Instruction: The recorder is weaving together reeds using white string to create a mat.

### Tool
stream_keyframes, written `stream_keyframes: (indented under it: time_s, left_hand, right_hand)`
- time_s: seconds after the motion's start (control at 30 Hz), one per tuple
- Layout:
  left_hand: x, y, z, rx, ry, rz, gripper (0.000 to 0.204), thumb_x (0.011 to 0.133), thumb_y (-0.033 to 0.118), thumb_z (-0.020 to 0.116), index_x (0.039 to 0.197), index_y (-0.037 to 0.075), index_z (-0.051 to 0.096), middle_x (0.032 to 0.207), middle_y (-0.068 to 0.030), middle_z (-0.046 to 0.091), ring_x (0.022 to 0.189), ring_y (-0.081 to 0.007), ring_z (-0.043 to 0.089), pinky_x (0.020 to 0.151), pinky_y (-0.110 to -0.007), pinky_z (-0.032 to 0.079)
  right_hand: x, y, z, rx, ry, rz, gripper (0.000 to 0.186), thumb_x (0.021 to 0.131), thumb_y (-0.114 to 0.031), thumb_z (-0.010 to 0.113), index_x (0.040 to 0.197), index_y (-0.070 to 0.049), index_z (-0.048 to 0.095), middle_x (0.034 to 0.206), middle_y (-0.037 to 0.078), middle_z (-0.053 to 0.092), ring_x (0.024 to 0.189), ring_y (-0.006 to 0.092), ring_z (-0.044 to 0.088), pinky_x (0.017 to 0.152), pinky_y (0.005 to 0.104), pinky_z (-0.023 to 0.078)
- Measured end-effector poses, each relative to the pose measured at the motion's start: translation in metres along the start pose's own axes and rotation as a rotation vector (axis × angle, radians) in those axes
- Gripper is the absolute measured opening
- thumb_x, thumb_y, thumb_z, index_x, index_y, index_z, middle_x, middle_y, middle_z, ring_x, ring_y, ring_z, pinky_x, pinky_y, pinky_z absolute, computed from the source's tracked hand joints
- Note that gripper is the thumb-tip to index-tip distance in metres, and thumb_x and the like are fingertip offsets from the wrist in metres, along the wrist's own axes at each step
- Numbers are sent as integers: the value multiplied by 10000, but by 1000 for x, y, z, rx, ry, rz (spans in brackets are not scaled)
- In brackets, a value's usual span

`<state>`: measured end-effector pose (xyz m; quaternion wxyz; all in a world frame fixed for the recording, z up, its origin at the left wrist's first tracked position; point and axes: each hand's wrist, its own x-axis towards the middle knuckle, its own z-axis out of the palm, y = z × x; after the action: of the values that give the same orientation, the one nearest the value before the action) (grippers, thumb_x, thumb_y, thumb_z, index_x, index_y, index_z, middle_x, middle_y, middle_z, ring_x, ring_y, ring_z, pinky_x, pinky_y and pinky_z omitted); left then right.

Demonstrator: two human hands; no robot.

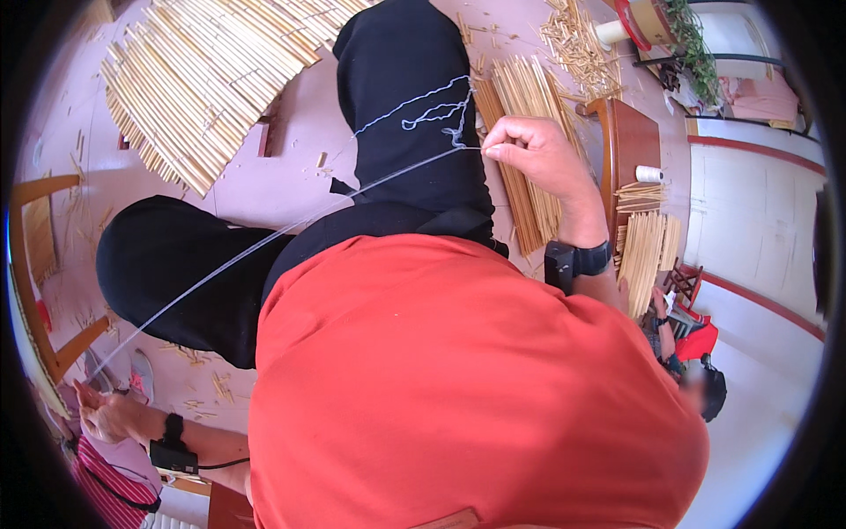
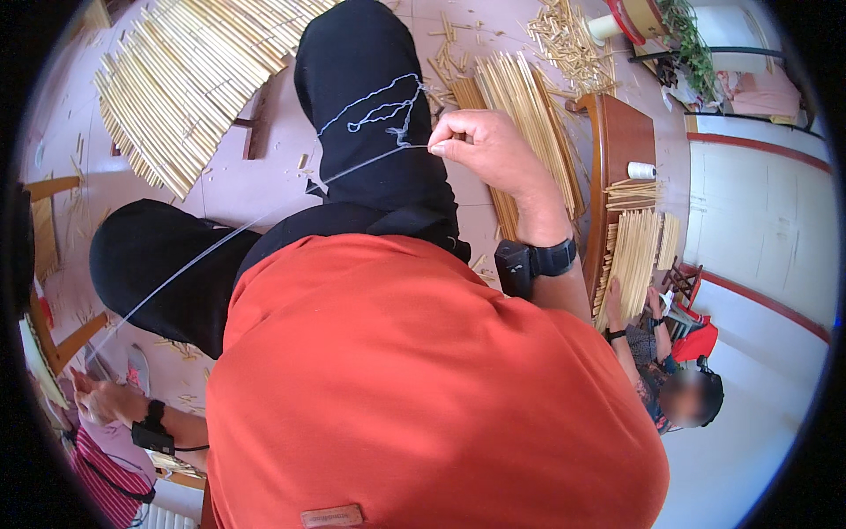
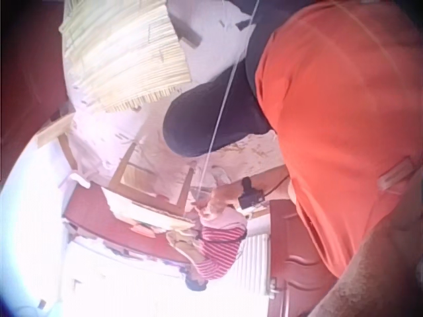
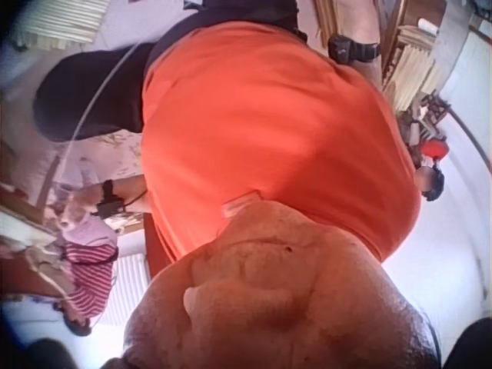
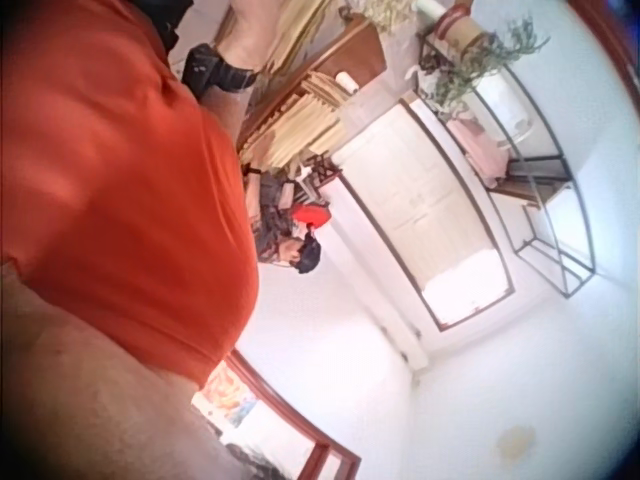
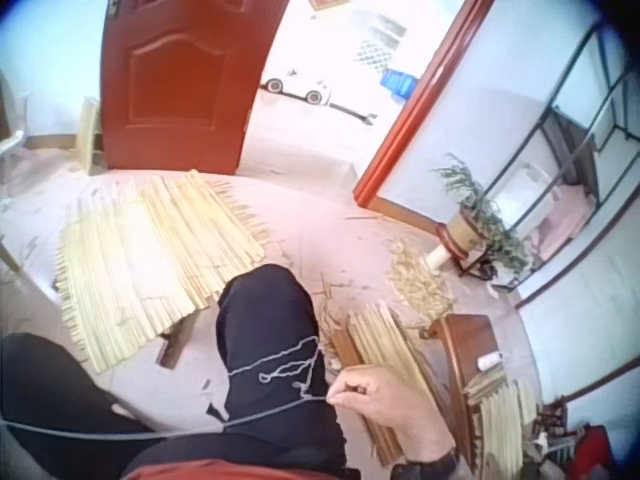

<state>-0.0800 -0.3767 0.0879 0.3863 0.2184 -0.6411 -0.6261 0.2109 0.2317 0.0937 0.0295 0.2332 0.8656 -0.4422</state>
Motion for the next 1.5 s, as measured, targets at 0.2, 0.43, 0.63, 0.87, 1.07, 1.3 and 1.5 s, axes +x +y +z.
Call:
stream_keyframes:
  time_s: [0.2, 0.43, 0.63, 0.87, 1.07, 1.3, 1.5]
  left_hand:
    - [48, -48, -55, 447, -49, 131, 162, 977, 93, 489, 985, -45, 574, 922, -132, 596, 758, -169, 593, 741, -300, 511]
    - [90, -85, -101, 765, -105, 226, 170, 977, 104, 505, 1009, -46, 578, 947, -137, 602, 792, -173, 605, 766, -303, 514]
    - [108, -91, -119, 859, -220, 416, 180, 976, 114, 519, 1030, -46, 582, 968, -142, 607, 821, -177, 615, 788, -305, 517]
    - [-13, -22, -20, 143, -775, -27, 155, 965, 117, 557, 1038, -16, 591, 907, -111, 614, 791, -162, 606, 713, -257, 503]
    - [-183, 29, 78, 121, -1440, -162, 67, 890, -18, 553, 888, 1, 617, 786, -68, 606, 557, -101, 533, 525, -215, 429]
    - [-280, 39, 123, 176, -1748, -246, 42, 818, -46, 651, 828, -5, 650, 978, -34, 622, 622, -69, 536, 569, -198, 445]
    - [-301, 21, 131, 188, -1766, -86, 26, 823, 4, 683, 813, 4, 659, 891, 28, 603, 690, -49, 505, 604, -202, 427]
  right_hand:
    - [-7, 50, -12, 4, 220, 92, 74, 839, -90, 659, 863, -26, 685, 769, 25, 672, 722, 101, 586, 685, 263, 474]
    - [-14, 161, -32, -24, 906, 79, 131, 878, -101, 630, 926, -9, 708, 841, 41, 705, 788, 114, 625, 756, 274, 488]
    - [-54, 297, -41, 91, 1266, 461, 162, 873, -141, 655, 957, -16, 718, 892, 51, 714, 812, 144, 635, 787, 298, 491]
    - [-42, 262, -7, 249, 921, 520, 173, 873, -160, 663, 942, -14, 723, 819, 12, 674, 766, 110, 599, 712, 230, 468]
    - [-14, 82, -22, 276, 147, 44, 155, 819, -140, 690, 899, -8, 708, 763, 11, 609, 702, 108, 560, 653, 231, 429]
    - [6, -20, 29, -240, 260, -424, 80, 785, -139, 696, 802, -69, 660, 778, 59, 612, 719, 226, 615, 628, 310, 490]
    - [18, -27, 67, -327, 186, -479, 64, 767, -65, 688, 808, -93, 648, 804, 42, 562, 749, 225, 607, 639, 343, 500]
